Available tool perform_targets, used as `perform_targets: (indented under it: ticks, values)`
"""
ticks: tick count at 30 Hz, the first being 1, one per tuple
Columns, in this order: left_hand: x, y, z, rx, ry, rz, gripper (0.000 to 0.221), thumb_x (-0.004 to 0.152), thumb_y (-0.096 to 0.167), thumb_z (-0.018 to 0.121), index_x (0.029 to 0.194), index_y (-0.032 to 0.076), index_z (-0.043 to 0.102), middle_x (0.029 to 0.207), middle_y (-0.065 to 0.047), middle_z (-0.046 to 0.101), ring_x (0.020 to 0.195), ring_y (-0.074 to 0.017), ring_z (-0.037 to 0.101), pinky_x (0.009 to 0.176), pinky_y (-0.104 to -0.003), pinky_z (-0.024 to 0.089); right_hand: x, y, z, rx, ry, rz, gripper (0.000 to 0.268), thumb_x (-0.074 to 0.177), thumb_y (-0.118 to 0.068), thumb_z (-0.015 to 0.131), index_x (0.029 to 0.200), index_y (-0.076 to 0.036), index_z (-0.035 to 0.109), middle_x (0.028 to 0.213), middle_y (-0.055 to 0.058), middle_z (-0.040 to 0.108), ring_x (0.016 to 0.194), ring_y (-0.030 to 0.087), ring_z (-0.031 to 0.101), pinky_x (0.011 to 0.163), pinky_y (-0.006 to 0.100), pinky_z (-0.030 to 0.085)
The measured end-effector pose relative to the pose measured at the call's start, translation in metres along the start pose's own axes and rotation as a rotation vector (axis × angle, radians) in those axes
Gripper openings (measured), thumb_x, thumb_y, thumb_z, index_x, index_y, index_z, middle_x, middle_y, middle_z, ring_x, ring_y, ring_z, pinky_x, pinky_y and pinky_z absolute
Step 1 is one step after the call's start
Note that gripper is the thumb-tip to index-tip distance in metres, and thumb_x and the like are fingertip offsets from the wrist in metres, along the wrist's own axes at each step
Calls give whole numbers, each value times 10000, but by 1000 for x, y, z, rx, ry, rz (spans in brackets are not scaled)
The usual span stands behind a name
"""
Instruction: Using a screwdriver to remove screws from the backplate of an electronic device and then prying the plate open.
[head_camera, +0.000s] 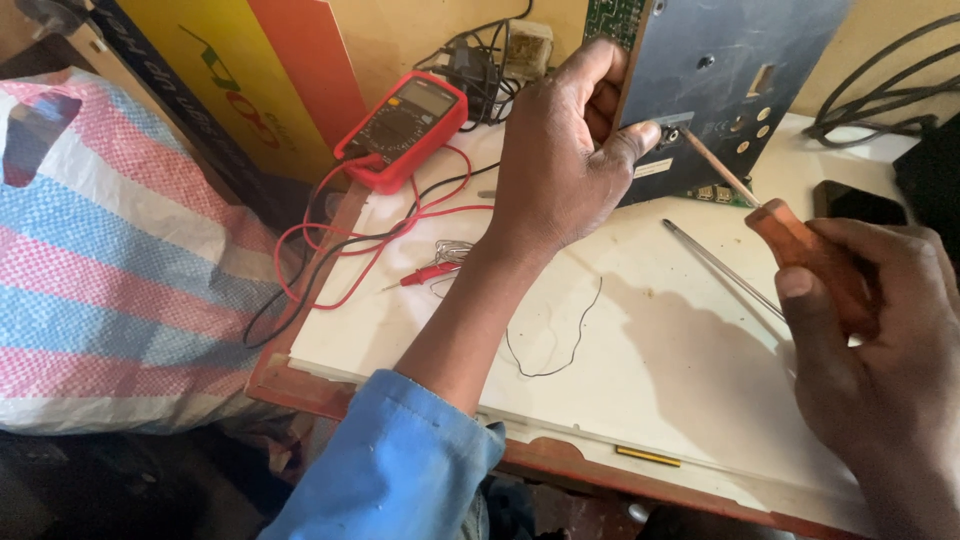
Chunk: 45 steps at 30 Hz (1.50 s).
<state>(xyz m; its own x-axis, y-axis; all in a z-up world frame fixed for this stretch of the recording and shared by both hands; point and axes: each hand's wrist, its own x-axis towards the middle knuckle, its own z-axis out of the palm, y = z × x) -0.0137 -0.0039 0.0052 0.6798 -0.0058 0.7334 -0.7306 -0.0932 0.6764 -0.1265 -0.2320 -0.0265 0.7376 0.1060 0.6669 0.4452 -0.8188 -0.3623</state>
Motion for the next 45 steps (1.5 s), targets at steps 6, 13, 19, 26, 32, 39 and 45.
perform_targets:
  ticks: [6, 13, 19, 26, 32, 39, 45]
  values:
    - [-1, -2, 1, 37, 16, 18, 191, 753, 39, 656, 844, 145, 525, 647, 45, 599, 527, -73, 526, 532, -248, 485, -1, 6, 2, 7, 1, 5, 422, 1107, -145, 639, 1409, 147, 601, 1280, 289, 534, 1149, 380, 529, 1000, 448, 405]
    - [-1, -2, 1, 65, 23, 19, 205, 743, 25, 660, 836, 152, 528, 635, 57, 587, 517, -64, 517, 528, -244, 482, 0, 1, 1, 52, -6, 14, 452, 1117, -110, 613, 1439, 199, 543, 1305, 330, 496, 1122, 386, 565, 931, 428, 449]
    - [-1, -1, 1, 59, 16, 26, 210, 753, 19, 662, 832, 142, 511, 640, 49, 612, 512, -68, 529, 524, -251, 482, 0, 3, -1, -7, -10, -39, 467, 1110, -155, 619, 1422, 191, 584, 1292, 325, 536, 1156, 414, 538, 1013, 477, 407]
    - [0, -2, 2, 83, 21, 32, 206, 743, 22, 650, 835, 141, 510, 647, 44, 634, 514, -74, 555, 529, -254, 488, -1, 2, 3, -4, 11, -39, 370, 1095, -60, 685, 1390, 150, 609, 1306, 302, 538, 1172, 391, 529, 1003, 447, 414]
    - [-2, -3, 2, 125, 18, 40, 248, 746, 25, 662, 852, 153, 478, 637, 52, 615, 511, -95, 526, 538, -267, 465, 4, -14, 0, -66, -40, 64, 408, 1142, -236, 607, 1357, 102, 684, 1168, 237, 630, 1072, 354, 572, 949, 444, 412]
    - [-7, -20, 5, 342, -25, 93, 340, 740, 20, 718, 853, 138, 420, 647, -16, 557, 582, -242, 488, 567, -376, 414, 34, -24, 3, 630, -212, 691, 349, 1107, -269, 477, 1119, 44, 629, 767, 135, 465, 566, 145, 288, 500, 256, 173]
    - [-10, -33, 3, 343, -4, -35, 297, 736, 77, 757, 845, 133, 486, 656, -12, 658, 582, -235, 585, 573, -389, 454, 44, -31, 12, 381, -206, 515, 253, 1021, -209, 672, 1090, 28, 730, 879, 87, 625, 710, 101, 459, 605, 246, 305]
